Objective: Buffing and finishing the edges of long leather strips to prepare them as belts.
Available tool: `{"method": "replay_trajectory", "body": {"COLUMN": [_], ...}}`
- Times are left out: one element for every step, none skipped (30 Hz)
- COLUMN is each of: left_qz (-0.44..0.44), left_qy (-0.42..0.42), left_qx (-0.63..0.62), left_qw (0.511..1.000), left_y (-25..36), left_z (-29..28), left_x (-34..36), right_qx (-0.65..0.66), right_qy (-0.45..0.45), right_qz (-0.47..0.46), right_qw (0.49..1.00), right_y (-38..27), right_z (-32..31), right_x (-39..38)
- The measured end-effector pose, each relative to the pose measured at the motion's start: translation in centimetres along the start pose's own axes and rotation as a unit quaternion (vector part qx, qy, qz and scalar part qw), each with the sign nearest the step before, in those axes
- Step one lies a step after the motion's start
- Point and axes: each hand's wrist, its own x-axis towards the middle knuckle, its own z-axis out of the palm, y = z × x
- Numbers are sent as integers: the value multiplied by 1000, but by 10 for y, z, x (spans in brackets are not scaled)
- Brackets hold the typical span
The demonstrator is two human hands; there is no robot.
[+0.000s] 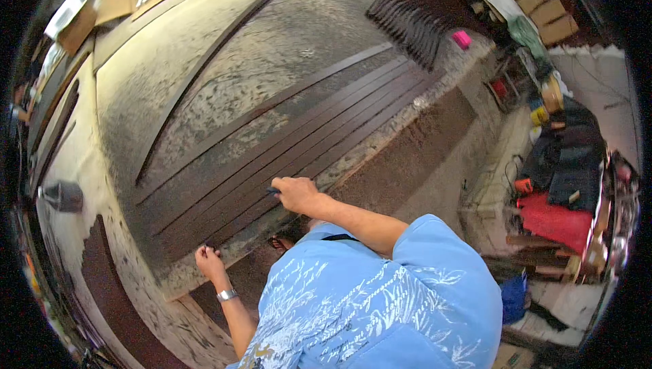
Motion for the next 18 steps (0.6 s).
{"method": "replay_trajectory", "body": {"left_qz": [-4, 2, 19, 35, 36, 48, 62, 60, 33, 6, 1, 7, 11, -4, -8, -14, -19, -33], "left_qy": [5, 0, -1, 1, 3, 23, 41, 46, 38, 31, 40, 55, 73, 92, 100, 102, 107, 121], "left_qx": [14, 16, 42, 69, 73, 87, 101, 106, 51, -4, -1, -2, -2, 1, 4, -11, -26, -32], "left_qw": [1000, 1000, 999, 997, 997, 995, 992, 992, 997, 1000, 999, 998, 997, 996, 995, 995, 994, 992], "left_y": [0, 6, 12, 18, 18, 17, 17, 16, 14, 11, 5, -5, -10, -6, -1, 2, 2, -1], "left_z": [-2, 0, 2, 5, 5, 6, 6, 6, 6, 6, 5, 4, 3, 6, 11, 14, 13, 15], "left_x": [0, -2, -5, -7, -8, -10, -11, -11, -9, -8, -6, -3, -2, -4, -6, -7, -6, -4], "right_qx": [9, 18, 11, -25, -61, -91, -124, -125, -129, -149, -160, -162, -173, -187, -181, -200, -217, -209], "right_qy": [29, 56, 87, 134, 134, 161, 193, 238, 252, 281, 294, 290, 269, 248, 243, 238, 234, 229], "right_qz": [53, 106, 111, 100, 115, 111, 117, 103, 103, 102, 76, 73, 104, 138, 132, 101, 69, 63], "right_qw": [998, 993, 990, 986, 982, 976, 966, 958, 954, 943, 939, 940, 942, 941, 944, 945, 945, 949], "right_y": [5, 13, 29, 52, 66, 82, 101, 125, 138, 149, 165, 189, 192, 195, 213, 232, 243, 253], "right_z": [-10, -23, -32, -40, -60, -77, -96, -111, -135, -156, -177, -192, -207, -224, -234, -242, -247, -250], "right_x": [-1, -3, -3, -2, 4, 10, 20, 33, 49, 65, 83, 105, 127, 147, 167, 189, 209, 228]}}
